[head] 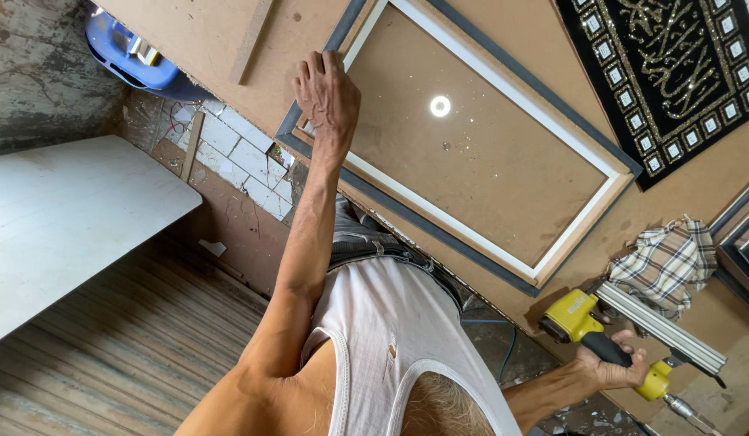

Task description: The person assembles picture frames by attaching dark metal strips to the edges of rectangular boards using a yellow pneumatic nail gun. They repeatedly flip the boards, wipe surfaces with a cloth, and secure the strips along all sides. The finished frames are stacked on the workbench.

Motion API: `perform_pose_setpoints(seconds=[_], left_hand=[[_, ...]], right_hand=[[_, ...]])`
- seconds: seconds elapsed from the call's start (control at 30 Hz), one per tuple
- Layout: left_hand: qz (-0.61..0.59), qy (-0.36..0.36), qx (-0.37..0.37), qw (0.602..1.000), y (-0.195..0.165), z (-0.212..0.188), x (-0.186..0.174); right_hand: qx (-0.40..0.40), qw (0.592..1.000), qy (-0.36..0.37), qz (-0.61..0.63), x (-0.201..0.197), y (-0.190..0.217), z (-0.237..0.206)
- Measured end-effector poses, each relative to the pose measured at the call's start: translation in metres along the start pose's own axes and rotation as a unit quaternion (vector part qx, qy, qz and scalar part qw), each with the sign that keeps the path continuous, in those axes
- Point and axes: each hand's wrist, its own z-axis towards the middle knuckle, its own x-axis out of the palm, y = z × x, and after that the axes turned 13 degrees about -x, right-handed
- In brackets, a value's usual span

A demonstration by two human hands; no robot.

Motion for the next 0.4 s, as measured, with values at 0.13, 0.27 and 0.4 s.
perform_pose_setpoints(seconds=[0.13, 0.27, 0.4], left_hand=[[0.034, -0.016, 0.011, 0.999, -0.005, 0.001, 0.011], [0.023, -0.017, 0.011, 1.000, -0.004, -0.003, 0.018], [0.017, -0.019, 0.028, 0.999, -0.008, 0.002, 0.032]], right_hand=[[0.016, 0.986, 0.162, -0.042, 0.019, 0.001, -0.006], [-0.024, 0.959, 0.267, -0.089, 0.047, 0.018, 0.004], [0.031, 0.907, 0.415, -0.070, 0.067, -0.021, -0.014]])
